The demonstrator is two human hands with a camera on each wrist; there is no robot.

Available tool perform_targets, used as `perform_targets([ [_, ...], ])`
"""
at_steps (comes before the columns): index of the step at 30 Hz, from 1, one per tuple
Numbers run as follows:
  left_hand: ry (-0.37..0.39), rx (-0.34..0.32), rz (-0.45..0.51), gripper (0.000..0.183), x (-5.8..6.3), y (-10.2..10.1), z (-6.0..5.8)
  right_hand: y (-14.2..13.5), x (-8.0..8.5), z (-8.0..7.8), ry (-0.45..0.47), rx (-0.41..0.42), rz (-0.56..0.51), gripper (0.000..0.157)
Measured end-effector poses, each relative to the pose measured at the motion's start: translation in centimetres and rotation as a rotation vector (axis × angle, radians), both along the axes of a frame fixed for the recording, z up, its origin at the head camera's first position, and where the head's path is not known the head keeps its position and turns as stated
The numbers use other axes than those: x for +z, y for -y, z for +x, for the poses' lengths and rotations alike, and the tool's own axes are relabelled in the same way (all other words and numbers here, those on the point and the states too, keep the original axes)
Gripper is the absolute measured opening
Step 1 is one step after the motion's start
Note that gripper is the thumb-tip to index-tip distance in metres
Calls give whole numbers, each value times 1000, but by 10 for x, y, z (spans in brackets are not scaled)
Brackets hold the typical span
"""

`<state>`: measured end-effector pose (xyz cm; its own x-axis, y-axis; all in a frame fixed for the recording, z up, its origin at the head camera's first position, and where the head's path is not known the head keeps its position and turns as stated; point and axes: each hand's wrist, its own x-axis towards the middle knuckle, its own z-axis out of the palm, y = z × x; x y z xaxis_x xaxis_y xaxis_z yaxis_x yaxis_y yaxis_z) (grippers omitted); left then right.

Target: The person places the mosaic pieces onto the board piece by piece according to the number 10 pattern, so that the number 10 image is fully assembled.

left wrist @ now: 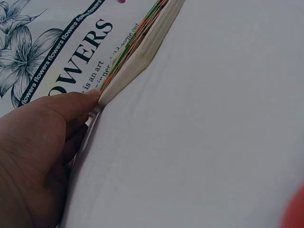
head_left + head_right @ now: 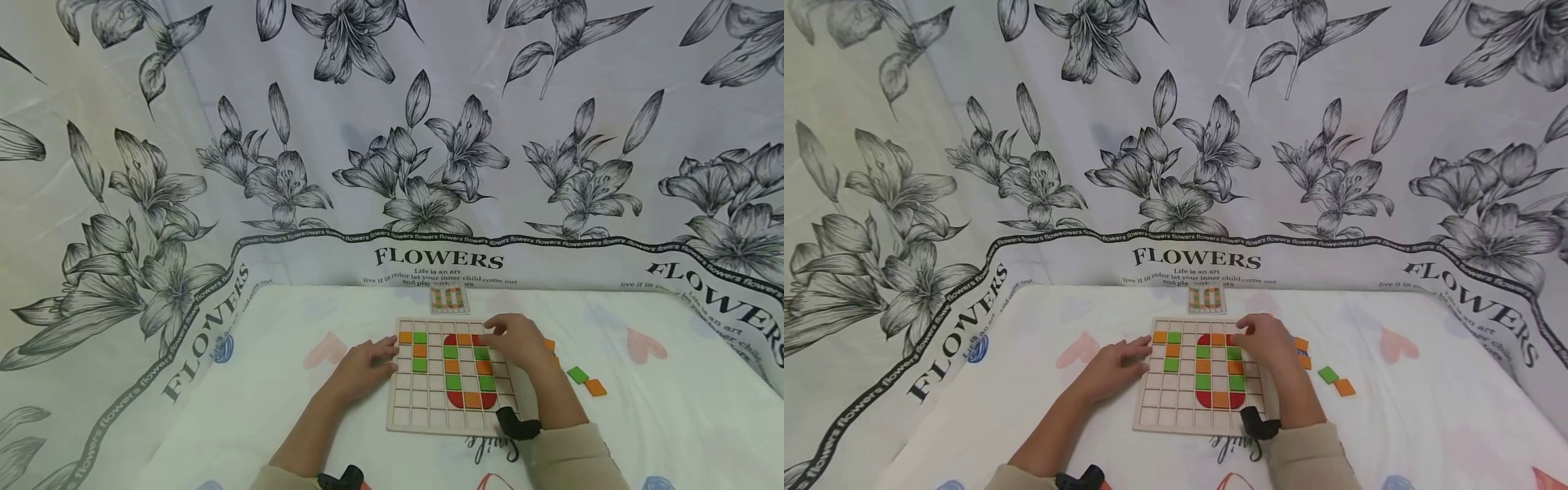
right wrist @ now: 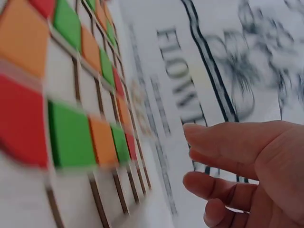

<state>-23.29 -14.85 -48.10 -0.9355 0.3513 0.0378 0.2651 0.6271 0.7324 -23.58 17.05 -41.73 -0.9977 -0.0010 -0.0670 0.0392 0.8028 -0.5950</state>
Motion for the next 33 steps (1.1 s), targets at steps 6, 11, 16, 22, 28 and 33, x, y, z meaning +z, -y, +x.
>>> perform_targets([
  [6,-2,1,1,37,0,1,0,-56,-5,3,62,-183,75,54],
  [11,-5,2,-11,37,-1,3,0,-84,-15,7,143,-243,83,63],
  [16,-8,-12,-10,38,-2,4,0,-91,-23,10,153,-244,53,58],
  [22,-10,-22,3,37,-1,3,3,-87,-30,7,114,-212,39,46],
  [28,-9,-17,3,37,0,2,6,-80,-32,5,93,-182,-46,41],
  [33,3,-3,4,37,0,1,8,-80,-33,5,97,-177,-80,41],
])
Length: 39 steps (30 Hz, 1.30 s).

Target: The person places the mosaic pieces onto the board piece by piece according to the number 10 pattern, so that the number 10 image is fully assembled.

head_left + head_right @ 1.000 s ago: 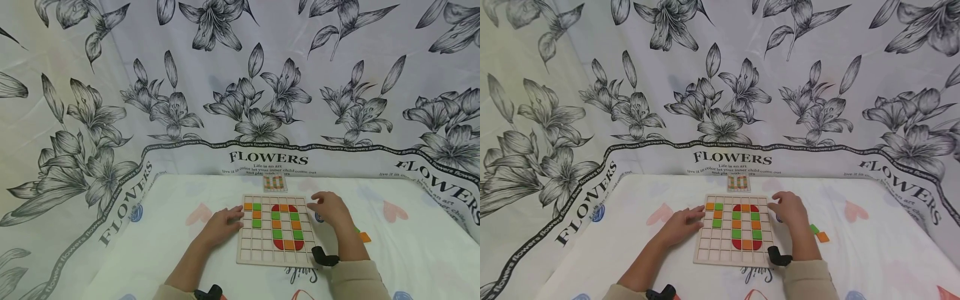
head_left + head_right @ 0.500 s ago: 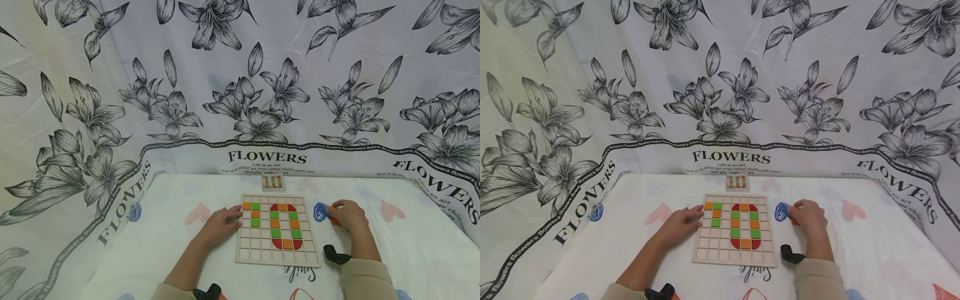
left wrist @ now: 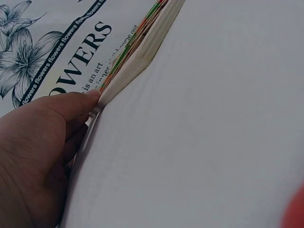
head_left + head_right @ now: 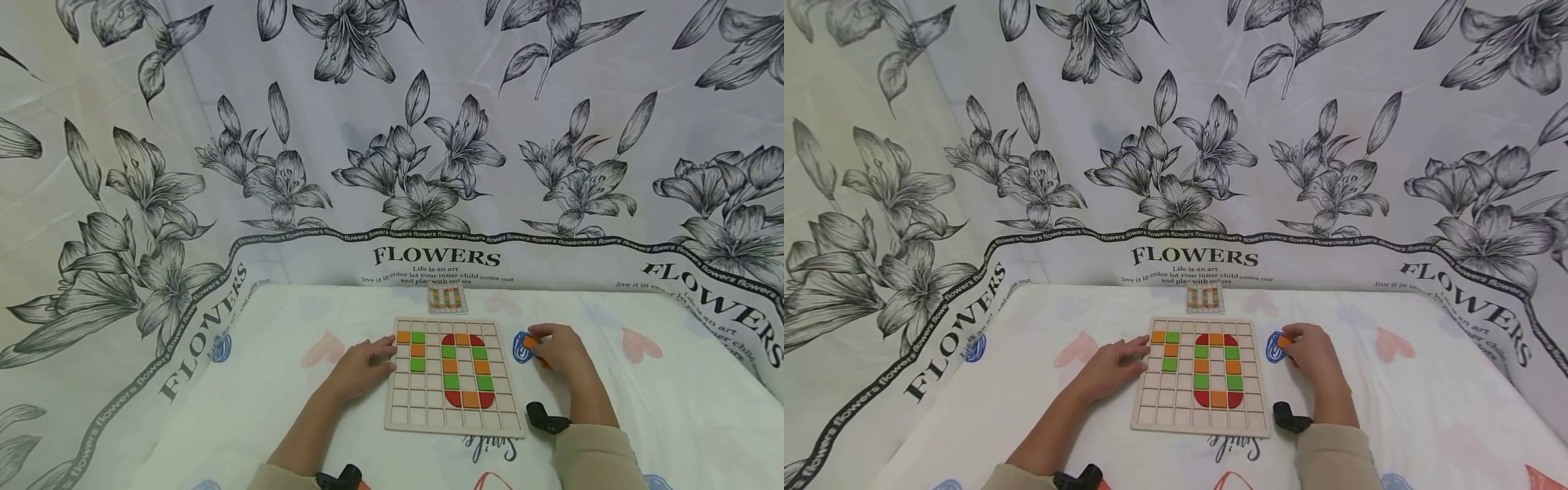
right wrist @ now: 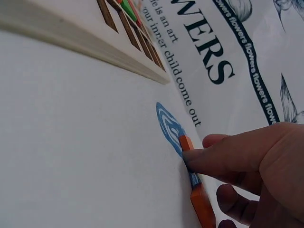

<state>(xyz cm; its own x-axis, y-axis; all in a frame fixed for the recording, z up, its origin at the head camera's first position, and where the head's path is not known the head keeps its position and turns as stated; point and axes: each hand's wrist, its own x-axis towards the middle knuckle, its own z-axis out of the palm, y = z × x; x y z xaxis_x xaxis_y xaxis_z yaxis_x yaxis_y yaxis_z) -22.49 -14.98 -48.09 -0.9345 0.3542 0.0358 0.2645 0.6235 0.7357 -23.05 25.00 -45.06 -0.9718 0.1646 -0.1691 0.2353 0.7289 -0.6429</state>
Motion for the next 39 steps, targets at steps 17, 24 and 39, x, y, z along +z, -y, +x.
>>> perform_targets([
  [17,7,10,-9,37,-5,-2,2,-15,-14,3,-21,16,-10,52],
  [24,15,13,-3,37,-5,-1,2,-14,-18,-1,-26,-2,3,47],
  [39,18,16,-13,38,-1,-1,0,9,1,-8,-69,-11,-15,48],
])
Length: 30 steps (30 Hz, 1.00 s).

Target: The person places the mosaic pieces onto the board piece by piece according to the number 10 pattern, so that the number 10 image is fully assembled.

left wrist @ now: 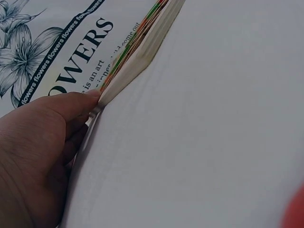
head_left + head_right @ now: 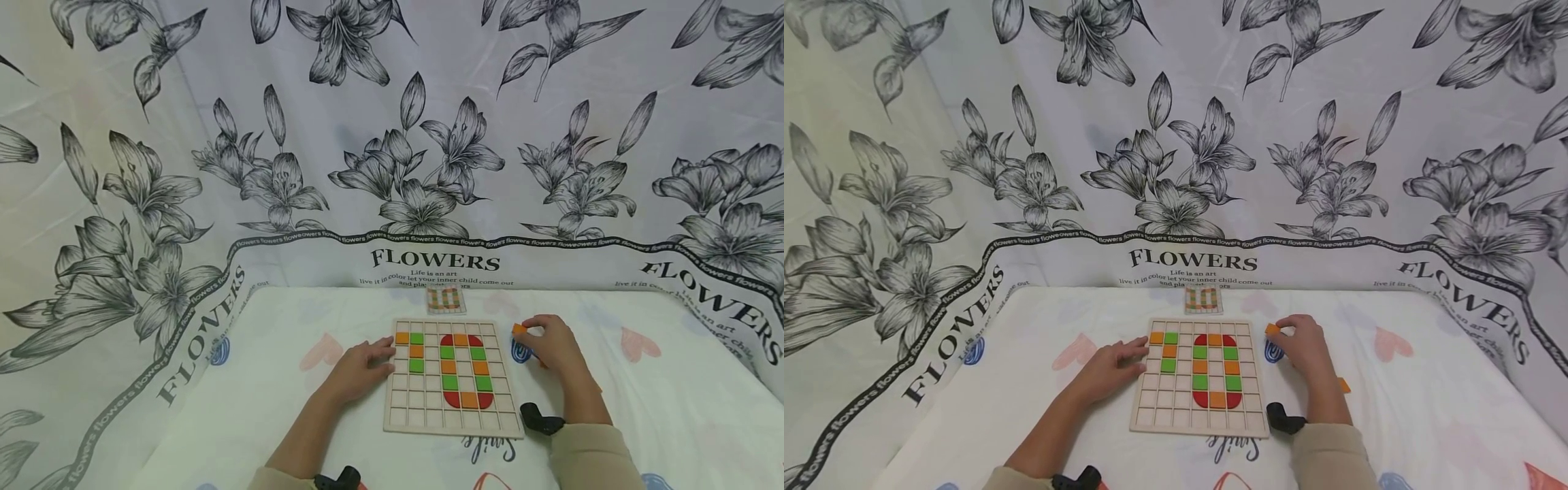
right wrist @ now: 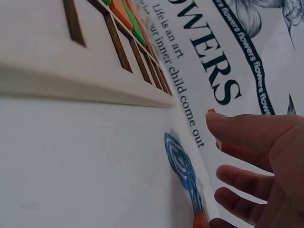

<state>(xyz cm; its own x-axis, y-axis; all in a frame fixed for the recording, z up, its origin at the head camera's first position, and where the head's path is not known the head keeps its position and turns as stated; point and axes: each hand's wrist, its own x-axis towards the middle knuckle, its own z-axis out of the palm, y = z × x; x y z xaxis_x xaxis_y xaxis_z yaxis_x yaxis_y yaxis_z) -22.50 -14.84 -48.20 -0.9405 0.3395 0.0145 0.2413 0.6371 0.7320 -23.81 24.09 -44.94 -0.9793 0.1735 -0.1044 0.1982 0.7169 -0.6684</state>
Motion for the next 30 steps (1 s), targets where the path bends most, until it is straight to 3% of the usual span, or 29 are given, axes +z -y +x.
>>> perform_targets([
  [7,-7,0,2,38,-2,1,-1,33,10,1,-13,113,18,45],
  [13,-10,-1,4,37,-1,1,1,88,26,12,-120,260,59,30],
  [17,-17,-3,15,36,-1,2,1,127,31,24,-135,381,111,25],
  [24,-18,-13,14,35,-2,2,0,160,21,42,-69,535,124,24],
  [30,-17,-16,5,35,-1,2,-1,169,10,44,-135,542,218,21],
])
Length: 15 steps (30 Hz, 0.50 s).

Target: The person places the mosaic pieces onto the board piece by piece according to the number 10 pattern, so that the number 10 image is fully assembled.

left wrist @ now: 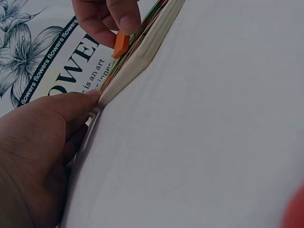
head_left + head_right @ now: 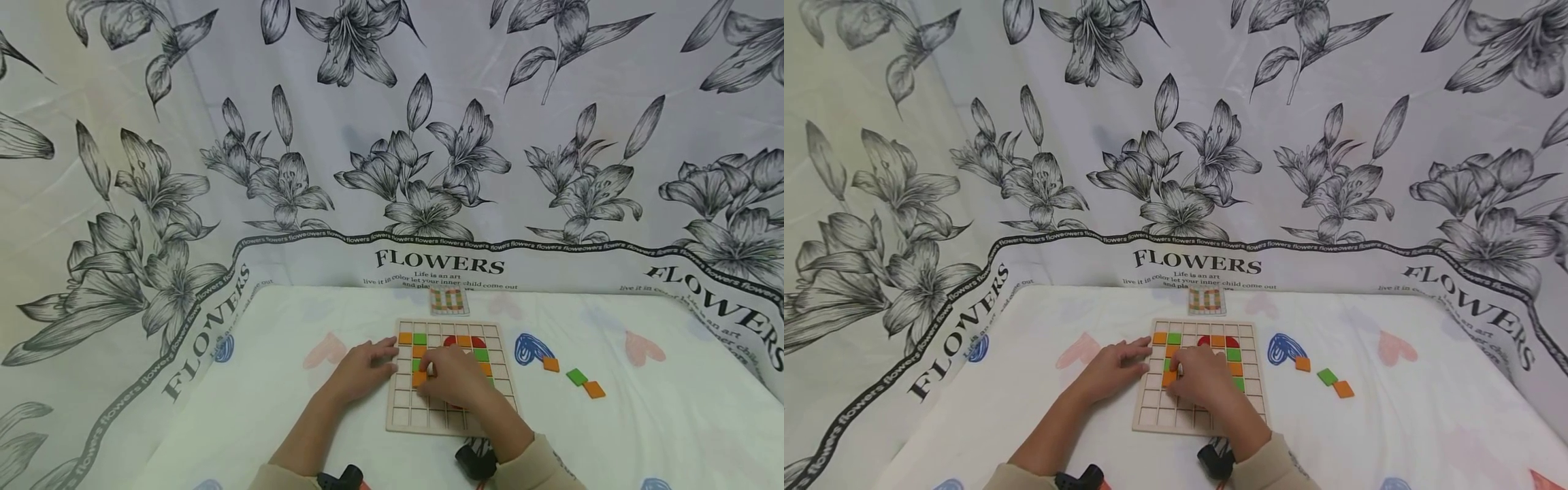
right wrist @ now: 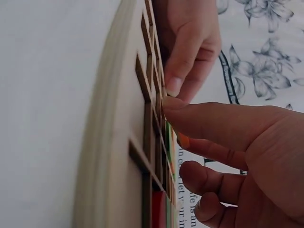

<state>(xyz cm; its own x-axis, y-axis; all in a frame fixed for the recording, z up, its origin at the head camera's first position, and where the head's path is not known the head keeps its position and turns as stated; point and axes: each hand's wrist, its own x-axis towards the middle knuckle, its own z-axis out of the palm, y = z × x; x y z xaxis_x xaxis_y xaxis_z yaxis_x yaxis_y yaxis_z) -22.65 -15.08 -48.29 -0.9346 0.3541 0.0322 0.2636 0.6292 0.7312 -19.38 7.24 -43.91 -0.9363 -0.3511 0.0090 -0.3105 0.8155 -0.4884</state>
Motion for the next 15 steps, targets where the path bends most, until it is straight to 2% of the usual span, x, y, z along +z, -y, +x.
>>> perform_targets([
  [4,-8,-6,3,35,1,0,0,2,-5,-1,-35,-3,29,21],
  [15,-5,-1,0,36,1,0,0,3,-4,1,3,-29,39,19],
])
